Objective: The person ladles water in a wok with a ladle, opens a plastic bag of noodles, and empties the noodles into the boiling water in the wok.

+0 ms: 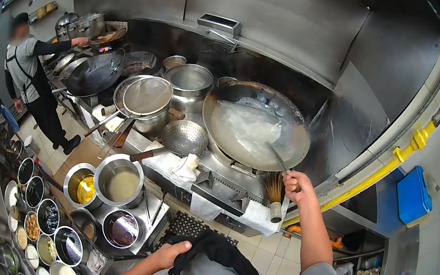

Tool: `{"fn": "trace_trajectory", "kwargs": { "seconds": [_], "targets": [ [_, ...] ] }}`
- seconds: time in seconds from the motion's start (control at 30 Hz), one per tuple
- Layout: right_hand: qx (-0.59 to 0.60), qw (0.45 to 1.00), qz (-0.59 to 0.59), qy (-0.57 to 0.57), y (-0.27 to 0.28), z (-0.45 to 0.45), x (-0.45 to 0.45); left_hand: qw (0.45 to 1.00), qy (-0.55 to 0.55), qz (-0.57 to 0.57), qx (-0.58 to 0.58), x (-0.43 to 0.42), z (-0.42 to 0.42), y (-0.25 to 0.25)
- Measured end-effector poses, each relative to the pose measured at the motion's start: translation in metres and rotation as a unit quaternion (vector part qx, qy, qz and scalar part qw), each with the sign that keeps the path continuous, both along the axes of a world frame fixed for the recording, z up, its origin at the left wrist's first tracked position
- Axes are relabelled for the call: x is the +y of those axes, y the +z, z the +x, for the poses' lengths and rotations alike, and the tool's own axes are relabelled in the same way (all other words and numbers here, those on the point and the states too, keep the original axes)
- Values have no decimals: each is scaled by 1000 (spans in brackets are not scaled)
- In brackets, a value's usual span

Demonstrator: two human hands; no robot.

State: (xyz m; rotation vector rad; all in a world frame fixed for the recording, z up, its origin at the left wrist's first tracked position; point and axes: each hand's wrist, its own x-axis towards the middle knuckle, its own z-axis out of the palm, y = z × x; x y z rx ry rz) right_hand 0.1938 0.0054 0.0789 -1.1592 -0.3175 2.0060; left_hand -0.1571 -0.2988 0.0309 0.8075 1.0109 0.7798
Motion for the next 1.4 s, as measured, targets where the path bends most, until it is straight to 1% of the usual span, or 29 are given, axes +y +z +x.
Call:
{"fn": "trace_trajectory", "kwargs": {
  "seconds": [0.03,0.1,0.17,0.27,0.3,0.33,0.4,0.5,0.57,0.63,0.7,0.73,0.77,0.8,0.83,0.87,0.93,1.07,1.13,1.17,1.23,1.3,1.37,1.4],
  "targets": [
    [-1,1000,0,0,3,4,0,1000,-10,9,-9,1,0,0],
    [178,982,-61,-21,9,11,0,1000,-8,-1,12,2,1,8],
    [188,980,-61,-23,28,7,-4,999,-6,-12,34,2,2,9],
    [152,988,-8,22,53,12,0,999,-23,-9,26,4,1,7],
    [126,991,22,40,63,16,3,1000,-4,-13,24,4,4,14],
    [66,995,65,41,78,14,3,1000,13,-17,21,3,5,18],
    [-55,985,159,35,116,9,-3,1000,2,-9,22,5,5,17],
    [-214,929,303,0,171,1,-8,999,-13,-1,32,6,3,7],
    [-271,888,372,-7,203,4,-2,999,-17,0,41,6,4,5],
    [-291,858,422,-32,229,9,8,1000,-21,3,9,8,6,8],
    [-331,828,448,-67,251,11,14,1000,-20,-3,-2,9,8,14],
    [-351,810,463,-85,257,11,16,1000,-17,-6,-12,9,9,16],
    [-351,810,462,-86,258,15,19,1000,-18,-7,-12,9,10,16],
    [-373,797,468,-76,258,19,21,1000,-15,-2,-4,9,11,17],
    [-394,784,474,-66,257,21,23,1000,-11,2,4,9,11,17],
    [-411,776,472,-79,251,19,17,1000,-11,1,3,9,10,12],
    [-434,776,451,-69,229,23,14,998,5,-12,-58,8,7,-3],
    [-481,791,376,-43,162,27,5,998,-4,-6,-70,8,5,-4],
    [-497,798,340,-24,128,25,-1,1000,-20,-17,6,8,7,0],
    [-508,798,325,-11,107,27,1,1000,-19,-15,7,8,7,0],
    [-541,773,329,-29,59,27,5,1000,-19,0,1,8,8,0],
    [-587,724,363,14,8,32,15,1000,-21,6,6,9,10,11],
    [-587,752,298,38,3,5,-6,1000,-22,13,12,10,9,13],
    [-521,806,276,52,-4,-1,-12,999,-27,22,0,10,8,8]
  ]
}}
